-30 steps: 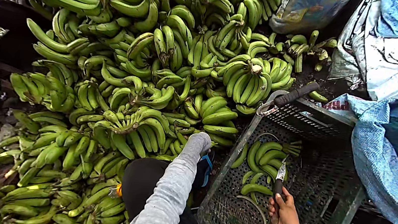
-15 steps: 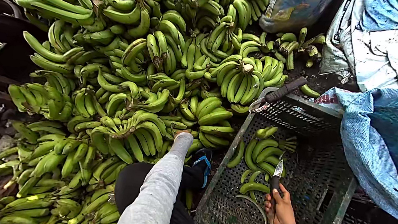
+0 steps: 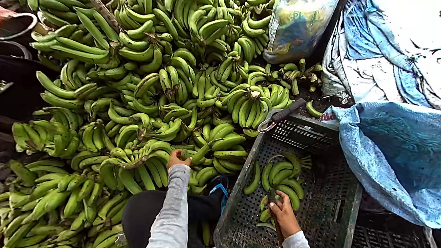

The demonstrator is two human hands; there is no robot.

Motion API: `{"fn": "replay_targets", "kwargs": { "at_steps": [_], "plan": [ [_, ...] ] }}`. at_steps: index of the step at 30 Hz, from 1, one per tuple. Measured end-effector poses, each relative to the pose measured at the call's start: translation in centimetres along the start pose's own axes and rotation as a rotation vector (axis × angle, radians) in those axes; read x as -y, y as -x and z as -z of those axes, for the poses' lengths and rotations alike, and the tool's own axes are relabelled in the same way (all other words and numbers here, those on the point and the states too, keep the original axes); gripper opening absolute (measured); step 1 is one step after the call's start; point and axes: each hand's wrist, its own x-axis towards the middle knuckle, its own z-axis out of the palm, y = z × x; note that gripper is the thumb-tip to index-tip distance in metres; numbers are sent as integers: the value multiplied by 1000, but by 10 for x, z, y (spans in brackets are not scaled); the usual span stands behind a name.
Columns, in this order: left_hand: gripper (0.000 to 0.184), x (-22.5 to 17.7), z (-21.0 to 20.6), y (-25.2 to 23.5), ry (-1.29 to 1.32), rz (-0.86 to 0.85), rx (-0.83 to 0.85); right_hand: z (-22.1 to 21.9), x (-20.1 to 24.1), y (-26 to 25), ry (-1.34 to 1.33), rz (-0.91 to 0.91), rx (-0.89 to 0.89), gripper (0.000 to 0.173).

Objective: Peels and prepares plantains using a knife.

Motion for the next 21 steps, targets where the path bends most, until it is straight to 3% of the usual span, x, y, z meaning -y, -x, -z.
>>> {"fn": "replay_targets", "kwargs": {
  "at_steps": [2,4,6,8,11,15,21],
  "plan": [
    [57,-12,37,20,281,-169,-11,-5,6,8,89,107,68,57],
    [66,-23,55,41,671,-312,60,-10,12,20,161,200,108,50],
    [75,-32,44,56,921,-364,225,-15,18,30,211,265,158,45],
    [66,-46,11,68,1048,-309,291,-19,26,38,234,293,212,41],
    [68,-66,-25,95,911,-255,342,-21,39,55,216,351,200,46],
    [71,-81,-40,132,700,-332,485,-6,67,69,255,432,107,74],
    [67,-89,-38,155,589,-403,623,15,83,80,142,394,122,68]
  ]
}}
